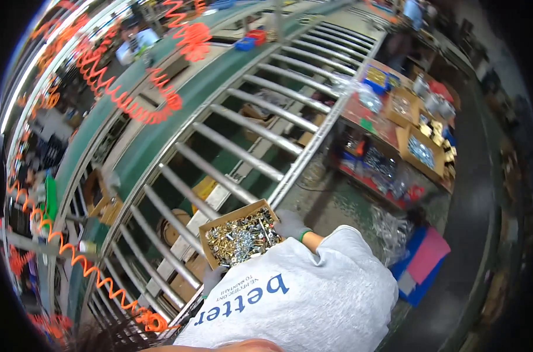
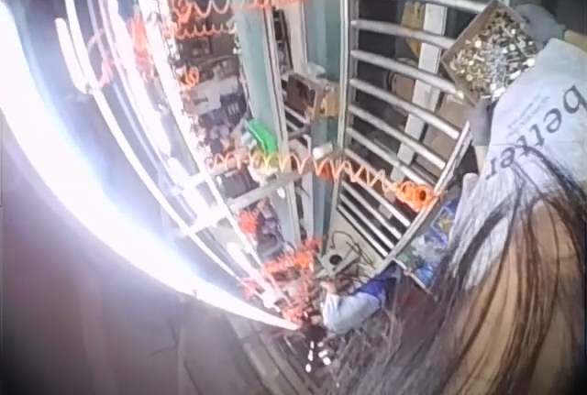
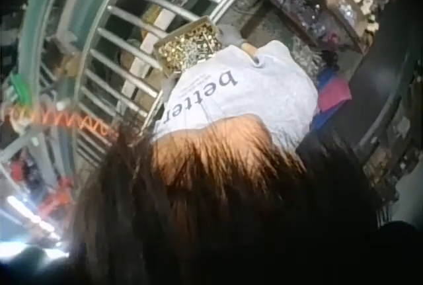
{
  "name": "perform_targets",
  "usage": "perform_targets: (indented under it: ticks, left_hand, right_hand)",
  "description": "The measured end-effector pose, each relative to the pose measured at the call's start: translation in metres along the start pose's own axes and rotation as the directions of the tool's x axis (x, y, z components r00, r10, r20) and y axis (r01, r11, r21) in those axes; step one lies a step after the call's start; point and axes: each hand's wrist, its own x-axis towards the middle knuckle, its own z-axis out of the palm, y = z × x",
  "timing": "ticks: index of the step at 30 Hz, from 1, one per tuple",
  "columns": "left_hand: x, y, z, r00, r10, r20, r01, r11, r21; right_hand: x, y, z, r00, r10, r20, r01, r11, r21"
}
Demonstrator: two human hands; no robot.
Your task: The recorder is assembling small metal parts into plastic housings at a workshop bench.
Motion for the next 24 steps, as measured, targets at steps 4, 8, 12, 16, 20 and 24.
perform_targets:
  ticks: [4,8,12,16,20,24]
  left_hand:
    - [0.01,0.042,0.086,0.984,-0.039,0.176,0.069,0.983,-0.168]
    - [0.049,0.055,0.163,0.907,-0.004,0.421,0.059,0.991,-0.119]
    - [0.069,0.098,0.243,0.854,-0.048,0.518,0.103,0.992,-0.078]
    - [0.122,0.122,0.313,0.834,-0.056,0.549,0.022,0.997,0.068]
    - [0.177,0.146,0.391,0.812,0.009,0.583,0.013,0.999,-0.033]
    - [0.24,0.163,0.471,0.82,0.047,0.571,0.005,0.996,-0.09]
  right_hand:
    - [-0.045,0.069,-0.047,0.962,0.185,-0.2,-0.168,0.981,0.099]
    - [-0.076,0.124,-0.098,0.89,0.311,-0.334,-0.277,0.949,0.147]
    - [-0.083,0.177,-0.133,0.76,0.341,-0.553,-0.276,0.94,0.2]
    - [-0.07,0.208,-0.182,0.706,0.401,-0.584,-0.354,0.914,0.2]
    - [-0.032,0.247,-0.242,0.711,0.413,-0.569,-0.405,0.902,0.149]
    - [0.024,0.282,-0.316,0.735,0.457,-0.5,-0.513,0.858,0.03]
